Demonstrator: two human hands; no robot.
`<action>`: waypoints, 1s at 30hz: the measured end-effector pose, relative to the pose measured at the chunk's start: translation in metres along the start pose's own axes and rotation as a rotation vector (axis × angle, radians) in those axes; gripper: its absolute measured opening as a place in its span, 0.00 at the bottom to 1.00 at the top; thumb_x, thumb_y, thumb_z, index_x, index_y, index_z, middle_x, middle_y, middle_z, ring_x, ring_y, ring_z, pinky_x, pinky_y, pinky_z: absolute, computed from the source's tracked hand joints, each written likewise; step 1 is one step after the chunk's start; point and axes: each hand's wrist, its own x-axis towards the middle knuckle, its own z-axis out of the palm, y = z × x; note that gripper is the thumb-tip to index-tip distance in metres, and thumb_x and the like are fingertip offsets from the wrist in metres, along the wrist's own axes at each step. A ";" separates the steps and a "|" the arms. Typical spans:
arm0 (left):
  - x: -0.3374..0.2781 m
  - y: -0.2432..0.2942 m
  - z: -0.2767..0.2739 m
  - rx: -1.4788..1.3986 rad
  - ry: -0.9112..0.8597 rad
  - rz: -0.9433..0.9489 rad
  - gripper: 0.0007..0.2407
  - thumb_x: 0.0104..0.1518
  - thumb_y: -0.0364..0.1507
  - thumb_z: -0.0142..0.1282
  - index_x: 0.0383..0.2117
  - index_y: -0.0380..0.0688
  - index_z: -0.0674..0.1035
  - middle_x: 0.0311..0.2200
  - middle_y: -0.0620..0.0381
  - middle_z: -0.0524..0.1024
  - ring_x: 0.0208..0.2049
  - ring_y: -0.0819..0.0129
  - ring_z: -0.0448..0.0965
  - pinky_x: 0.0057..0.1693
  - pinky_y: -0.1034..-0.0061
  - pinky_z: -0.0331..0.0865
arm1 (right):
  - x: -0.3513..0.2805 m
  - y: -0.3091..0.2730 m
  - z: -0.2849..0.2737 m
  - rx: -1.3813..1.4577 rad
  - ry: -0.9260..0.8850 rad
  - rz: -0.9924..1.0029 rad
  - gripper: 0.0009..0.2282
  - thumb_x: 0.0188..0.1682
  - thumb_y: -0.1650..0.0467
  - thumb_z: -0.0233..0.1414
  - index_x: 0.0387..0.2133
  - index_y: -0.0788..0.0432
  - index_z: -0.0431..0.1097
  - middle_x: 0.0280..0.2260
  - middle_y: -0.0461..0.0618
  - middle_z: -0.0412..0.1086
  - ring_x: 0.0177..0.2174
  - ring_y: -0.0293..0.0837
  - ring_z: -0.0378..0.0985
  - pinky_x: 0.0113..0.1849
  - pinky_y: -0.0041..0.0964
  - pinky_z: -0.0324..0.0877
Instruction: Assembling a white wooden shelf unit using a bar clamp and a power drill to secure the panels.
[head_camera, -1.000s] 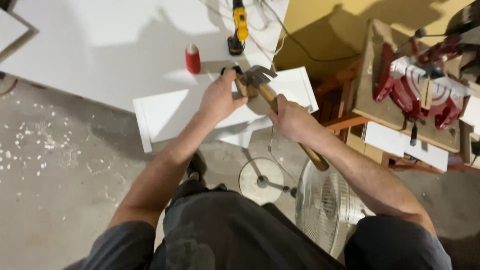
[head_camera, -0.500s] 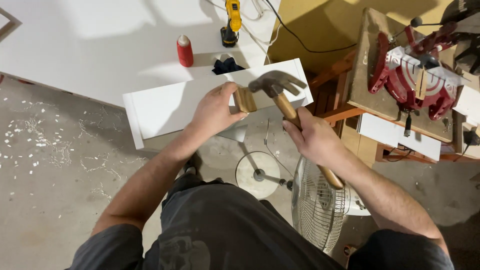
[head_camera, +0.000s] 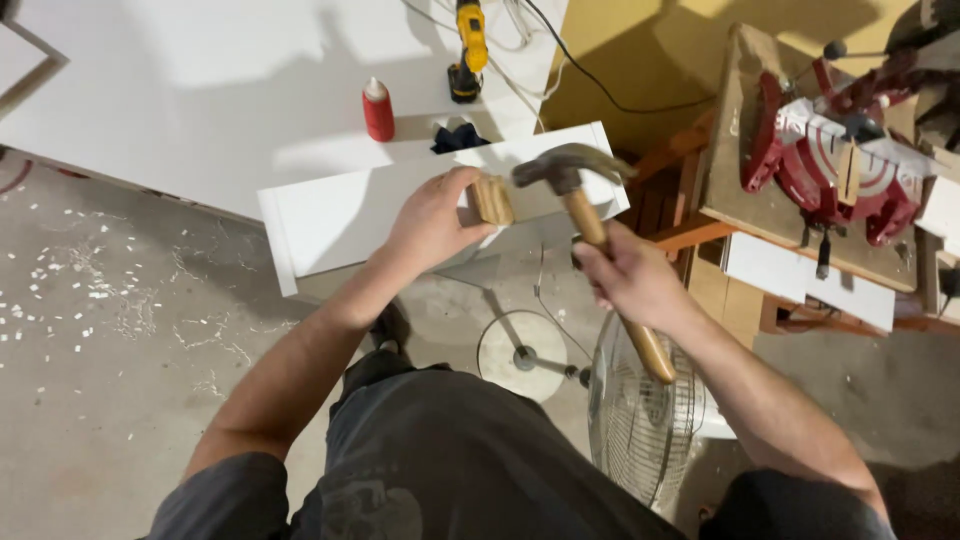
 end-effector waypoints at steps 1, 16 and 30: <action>-0.003 0.007 -0.016 -0.077 0.038 -0.032 0.32 0.40 0.37 0.76 0.51 0.40 0.73 0.42 0.40 0.80 0.46 0.42 0.81 0.53 0.56 0.74 | -0.006 -0.002 -0.006 0.180 0.067 -0.011 0.07 0.56 0.66 0.51 0.34 0.57 0.66 0.10 0.45 0.66 0.11 0.43 0.74 0.22 0.34 0.72; -0.035 -0.317 -0.111 0.098 0.192 -0.275 0.07 0.54 0.27 0.67 0.37 0.49 0.85 0.36 0.57 0.81 0.38 0.61 0.82 0.45 0.64 0.74 | 0.128 -0.135 -0.039 -0.402 -0.016 -0.063 0.17 0.54 0.66 0.48 0.54 0.61 0.64 0.40 0.63 0.73 0.40 0.61 0.76 0.41 0.55 0.69; -0.018 -0.383 0.050 0.124 -0.184 -0.422 0.34 0.50 0.49 0.65 0.63 0.48 0.69 0.60 0.45 0.69 0.57 0.45 0.74 0.57 0.57 0.70 | 0.549 0.016 0.159 -0.680 -0.071 -0.028 0.16 0.44 0.67 0.47 0.37 0.71 0.70 0.34 0.70 0.75 0.39 0.67 0.81 0.39 0.55 0.77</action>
